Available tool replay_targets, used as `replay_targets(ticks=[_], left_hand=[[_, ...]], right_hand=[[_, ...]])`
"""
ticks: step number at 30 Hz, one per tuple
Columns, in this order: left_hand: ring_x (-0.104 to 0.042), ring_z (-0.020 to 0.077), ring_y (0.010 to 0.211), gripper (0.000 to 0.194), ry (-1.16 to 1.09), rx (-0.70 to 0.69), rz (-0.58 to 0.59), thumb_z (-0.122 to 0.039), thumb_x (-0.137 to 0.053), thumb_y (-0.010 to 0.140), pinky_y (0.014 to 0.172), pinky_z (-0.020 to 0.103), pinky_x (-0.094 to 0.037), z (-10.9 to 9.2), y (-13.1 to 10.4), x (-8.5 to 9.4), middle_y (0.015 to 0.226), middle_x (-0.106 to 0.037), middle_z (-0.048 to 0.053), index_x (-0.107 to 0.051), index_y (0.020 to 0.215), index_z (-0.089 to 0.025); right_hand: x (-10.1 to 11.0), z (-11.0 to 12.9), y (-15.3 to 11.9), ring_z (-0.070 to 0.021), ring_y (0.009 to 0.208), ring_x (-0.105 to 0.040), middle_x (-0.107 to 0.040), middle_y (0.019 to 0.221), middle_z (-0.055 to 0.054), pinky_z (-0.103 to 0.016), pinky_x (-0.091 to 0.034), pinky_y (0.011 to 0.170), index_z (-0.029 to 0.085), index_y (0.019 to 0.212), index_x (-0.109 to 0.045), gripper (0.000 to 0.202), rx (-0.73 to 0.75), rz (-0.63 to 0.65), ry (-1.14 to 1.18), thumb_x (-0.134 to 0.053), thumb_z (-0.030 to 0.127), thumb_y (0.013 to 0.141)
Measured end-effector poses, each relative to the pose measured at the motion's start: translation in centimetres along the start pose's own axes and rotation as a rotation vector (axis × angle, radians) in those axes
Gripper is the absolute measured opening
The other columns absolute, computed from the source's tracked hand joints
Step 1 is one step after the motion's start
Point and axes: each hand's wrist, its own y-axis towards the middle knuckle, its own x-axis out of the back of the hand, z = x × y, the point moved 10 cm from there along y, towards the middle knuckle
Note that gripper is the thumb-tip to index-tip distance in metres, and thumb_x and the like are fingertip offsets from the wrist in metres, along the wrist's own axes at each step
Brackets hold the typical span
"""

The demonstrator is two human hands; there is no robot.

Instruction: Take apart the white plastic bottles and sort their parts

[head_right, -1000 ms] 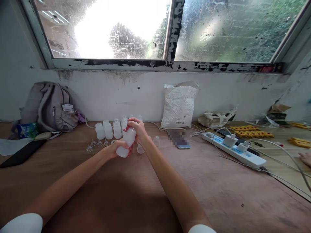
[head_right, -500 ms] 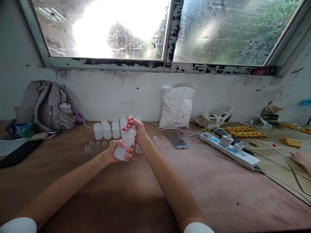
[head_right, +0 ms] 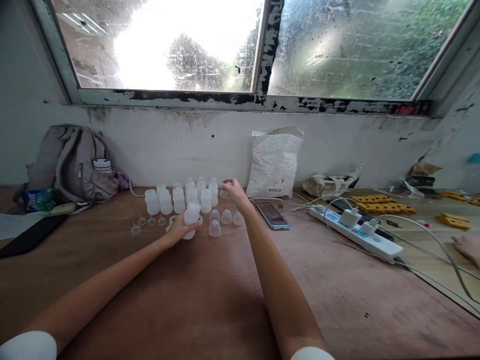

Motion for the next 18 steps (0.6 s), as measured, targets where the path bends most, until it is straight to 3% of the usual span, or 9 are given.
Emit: replay_targets(ticks=[4,8,14,18], left_hand=[[-0.055,0.0148,0.063,0.032,-0.222,0.049,0.059,-0.033,-0.066,0.061,0.059,0.026,-0.043,1.2,-0.7,-1.7,0.069,-0.058,0.002,-0.053,0.082,-0.014],[-0.055,0.0137,0.056,0.03,-0.389,0.114,0.163,-0.034,-0.066,0.061,0.055,0.025,-0.042,1.6,-1.0,-3.0,0.062,-0.057,0.001,-0.053,0.078,-0.013],[-0.054,0.0134,0.056,0.033,-0.388,0.113,0.181,-0.035,-0.069,0.058,0.055,0.025,-0.042,1.1,-1.0,-3.0,0.062,-0.058,0.001,-0.054,0.077,-0.012],[-0.055,0.0149,0.058,0.035,-0.377,0.119,0.189,-0.037,-0.069,0.057,0.056,0.027,-0.044,1.0,-1.1,-3.0,0.063,-0.058,0.002,-0.054,0.077,-0.012]], right_hand=[[-0.4,-0.1,-0.7,-0.0176,0.065,-0.053,-0.058,0.066,-0.003,-0.025,-0.037,0.057,0.015,0.068,-0.06,0.028,0.04,0.126,-0.355,-0.06,0.041,0.061],[-1.4,-0.7,-2.7,-0.0198,0.071,-0.054,-0.06,0.073,-0.006,-0.026,-0.036,0.06,0.015,0.074,-0.062,0.031,0.197,0.196,-0.705,-0.058,0.045,0.065],[-3.0,-5.8,-5.6,-0.0209,0.084,-0.054,-0.061,0.088,-0.006,-0.026,-0.038,0.068,0.018,0.093,-0.058,0.035,0.191,0.403,-0.81,-0.066,0.027,0.06],[-3.6,-6.4,-5.9,-0.0222,0.084,-0.053,-0.06,0.087,-0.007,-0.028,-0.038,0.07,0.019,0.092,-0.058,0.036,0.208,0.464,-0.857,-0.067,0.023,0.058]])
